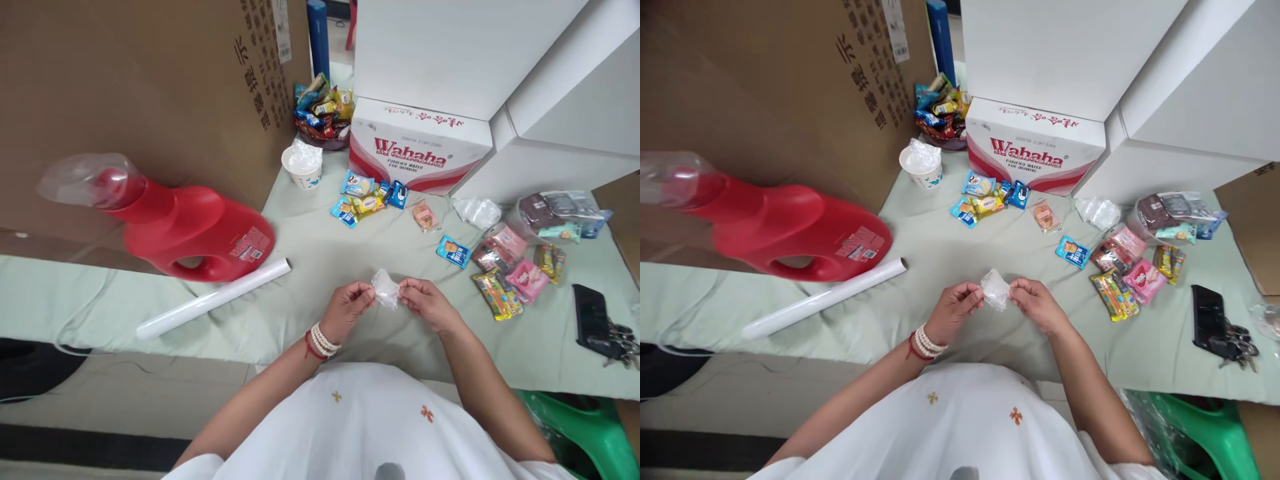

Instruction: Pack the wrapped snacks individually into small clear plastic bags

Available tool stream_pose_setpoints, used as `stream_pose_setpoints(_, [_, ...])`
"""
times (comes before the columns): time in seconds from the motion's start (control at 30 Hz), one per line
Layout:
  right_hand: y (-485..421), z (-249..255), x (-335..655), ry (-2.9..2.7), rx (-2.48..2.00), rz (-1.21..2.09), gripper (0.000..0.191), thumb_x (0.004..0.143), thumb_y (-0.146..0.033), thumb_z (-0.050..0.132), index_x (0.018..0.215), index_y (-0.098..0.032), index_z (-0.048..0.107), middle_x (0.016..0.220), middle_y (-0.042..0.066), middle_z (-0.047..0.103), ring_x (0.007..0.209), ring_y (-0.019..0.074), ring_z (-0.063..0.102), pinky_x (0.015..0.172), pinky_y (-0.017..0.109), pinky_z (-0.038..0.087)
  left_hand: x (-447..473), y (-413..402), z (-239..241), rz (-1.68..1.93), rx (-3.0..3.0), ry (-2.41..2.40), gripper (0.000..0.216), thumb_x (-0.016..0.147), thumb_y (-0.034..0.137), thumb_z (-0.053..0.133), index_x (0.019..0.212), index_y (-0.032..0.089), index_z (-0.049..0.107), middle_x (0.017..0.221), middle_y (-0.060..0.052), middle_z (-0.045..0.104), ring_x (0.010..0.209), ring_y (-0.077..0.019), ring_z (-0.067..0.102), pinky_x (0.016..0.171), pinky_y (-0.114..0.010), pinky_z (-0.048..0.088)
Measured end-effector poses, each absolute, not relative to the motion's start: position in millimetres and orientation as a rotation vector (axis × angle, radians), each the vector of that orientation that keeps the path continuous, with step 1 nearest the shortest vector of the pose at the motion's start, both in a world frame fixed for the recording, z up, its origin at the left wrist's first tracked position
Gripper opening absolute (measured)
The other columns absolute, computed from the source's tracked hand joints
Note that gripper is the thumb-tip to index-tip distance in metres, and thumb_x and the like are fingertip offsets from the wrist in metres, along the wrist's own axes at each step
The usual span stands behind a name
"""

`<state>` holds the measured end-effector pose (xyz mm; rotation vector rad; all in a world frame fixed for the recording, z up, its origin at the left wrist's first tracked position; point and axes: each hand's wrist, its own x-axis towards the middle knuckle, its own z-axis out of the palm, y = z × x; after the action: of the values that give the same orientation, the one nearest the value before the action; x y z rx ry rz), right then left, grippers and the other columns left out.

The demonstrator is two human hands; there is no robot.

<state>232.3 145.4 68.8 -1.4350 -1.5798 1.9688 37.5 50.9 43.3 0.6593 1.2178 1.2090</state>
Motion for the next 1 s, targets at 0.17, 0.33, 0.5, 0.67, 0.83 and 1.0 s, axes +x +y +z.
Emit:
stream_pose_setpoints(0.17, [131, 78, 217, -1.935, -1.261, 1.341, 0.032, 0.085, -0.049, 0.072, 0.099, -0.021, 0.067, 0.086, 0.001, 0.060, 0.068, 0.0136, 0.047, 0.064, 0.028, 0.040, 35, 46, 41, 1.223, 0.740, 1.311, 0.048, 0.084, 0.063, 0.071, 0.076, 0.016, 0.064, 0.066, 0.002, 0.057, 0.061, -0.0098, 0.043, 0.059, -0.025, 0.033])
stream_pose_setpoints(0.33, [123, 76, 212, -1.871, -1.177, 1.594, 0.031, 0.088, -0.051, 0.071, 0.082, -0.021, 0.068, 0.068, -0.001, 0.053, 0.063, 0.0132, 0.043, 0.059, 0.027, 0.036, 28, 45, 36, 1.227, 0.689, 1.238, 0.050, 0.084, 0.065, 0.071, 0.078, 0.017, 0.060, 0.066, 0.004, 0.051, 0.060, -0.0086, 0.039, 0.057, -0.024, 0.030])
stream_pose_setpoints(0.5, [134, 70, 227, -1.225, -1.259, 1.764, 0.043, 0.071, -0.058, 0.083, 0.075, -0.021, 0.060, 0.062, -0.005, 0.042, 0.055, 0.0095, 0.031, 0.051, 0.024, 0.026, 11, 43, 33, 1.271, 0.549, 1.139, 0.051, 0.078, 0.065, 0.077, 0.077, 0.018, 0.056, 0.063, 0.007, 0.045, 0.055, -0.0064, 0.033, 0.054, -0.023, 0.027])
stream_pose_setpoints(0.67, [137, 68, 238, -1.086, -1.264, 1.929, 0.047, 0.068, -0.058, 0.083, 0.072, -0.022, 0.053, 0.063, -0.006, 0.034, 0.054, 0.0092, 0.023, 0.047, 0.023, 0.023, -4, 37, 35, 1.239, 0.546, 1.125, 0.050, 0.077, 0.063, 0.079, 0.075, 0.018, 0.055, 0.063, 0.006, 0.043, 0.056, -0.0073, 0.033, 0.054, -0.023, 0.028])
stream_pose_setpoints(0.83, [134, 62, 236, -1.387, -1.543, 1.347, 0.044, 0.078, -0.062, 0.075, 0.081, -0.023, 0.056, 0.067, -0.003, 0.048, 0.057, 0.0122, 0.037, 0.049, 0.024, 0.032, 0, 32, 38, 1.277, 0.711, 1.230, 0.044, 0.085, 0.060, 0.072, 0.077, 0.018, 0.059, 0.067, 0.004, 0.050, 0.062, -0.0098, 0.041, 0.061, -0.025, 0.036])
stream_pose_setpoints(1.0, [122, 74, 216, -1.702, -1.405, 1.452, 0.043, 0.088, -0.062, 0.064, 0.108, -0.024, 0.066, 0.095, 0.004, 0.067, 0.062, 0.0132, 0.048, 0.054, 0.027, 0.040, 6, 31, 49, 1.296, 1.144, 1.324, 0.032, 0.096, 0.045, 0.063, 0.078, 0.019, 0.066, 0.074, -0.001, 0.059, 0.073, -0.0148, 0.052, 0.072, -0.029, 0.043])
